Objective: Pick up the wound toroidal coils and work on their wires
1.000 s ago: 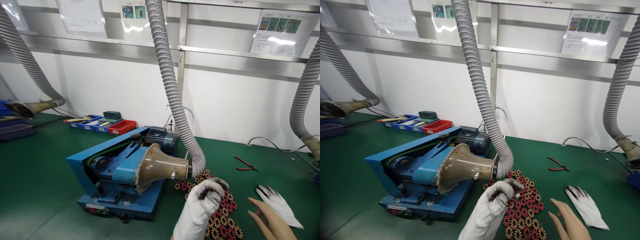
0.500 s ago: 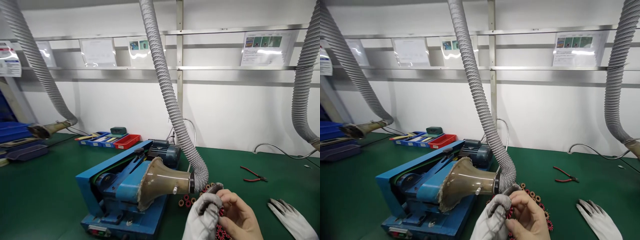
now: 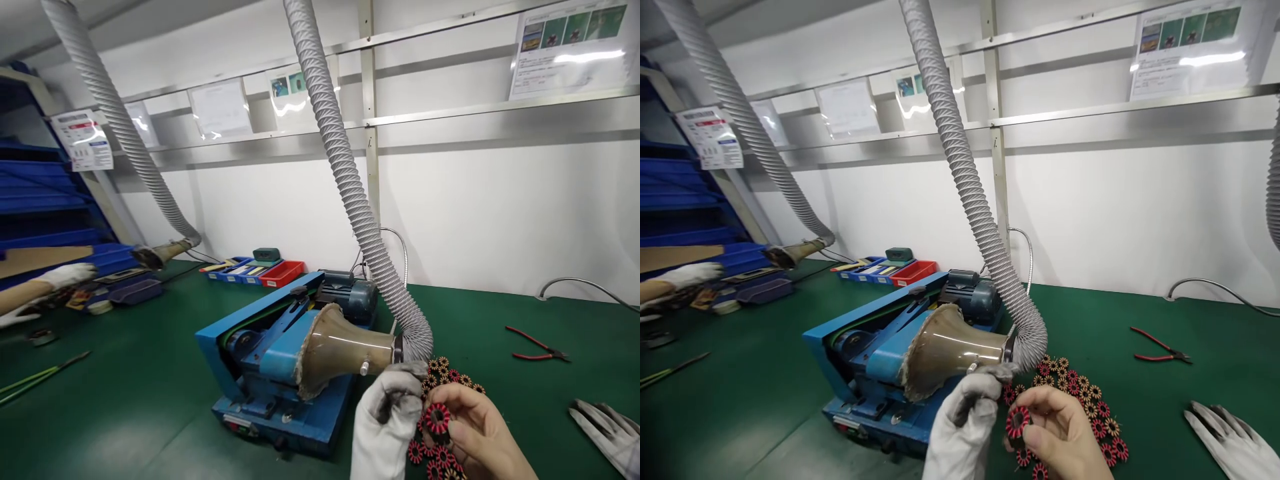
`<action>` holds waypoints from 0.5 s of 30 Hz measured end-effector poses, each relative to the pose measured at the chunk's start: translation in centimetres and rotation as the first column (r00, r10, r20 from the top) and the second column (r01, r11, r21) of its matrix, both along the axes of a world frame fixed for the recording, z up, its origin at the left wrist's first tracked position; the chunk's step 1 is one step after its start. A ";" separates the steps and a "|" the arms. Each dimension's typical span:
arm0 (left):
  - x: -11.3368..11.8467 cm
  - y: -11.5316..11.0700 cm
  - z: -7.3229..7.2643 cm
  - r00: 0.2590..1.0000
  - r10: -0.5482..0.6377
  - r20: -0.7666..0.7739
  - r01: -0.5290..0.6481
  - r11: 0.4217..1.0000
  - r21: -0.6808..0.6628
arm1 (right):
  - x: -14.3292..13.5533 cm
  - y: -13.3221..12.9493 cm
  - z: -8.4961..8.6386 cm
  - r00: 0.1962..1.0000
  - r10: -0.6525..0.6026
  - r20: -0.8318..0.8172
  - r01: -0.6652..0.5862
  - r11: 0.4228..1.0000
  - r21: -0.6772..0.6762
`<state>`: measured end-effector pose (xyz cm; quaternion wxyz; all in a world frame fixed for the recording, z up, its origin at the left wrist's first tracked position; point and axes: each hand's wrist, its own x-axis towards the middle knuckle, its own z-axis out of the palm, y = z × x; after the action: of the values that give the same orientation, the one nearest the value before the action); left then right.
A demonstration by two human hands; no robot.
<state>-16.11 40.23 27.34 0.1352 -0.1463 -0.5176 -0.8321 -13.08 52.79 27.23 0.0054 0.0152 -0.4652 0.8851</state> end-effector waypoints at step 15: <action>0.2 -0.8 0.9 0.953 -0.070 -0.294 -0.065 0.903 -0.425 | 0.0 0.0 0.0 1.000 -0.002 -0.015 0.001 0.993 -0.118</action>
<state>-15.88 39.40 28.23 0.1760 -0.2989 -0.6610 -0.6654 -13.06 52.79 27.21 0.0106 0.0214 -0.4122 0.9108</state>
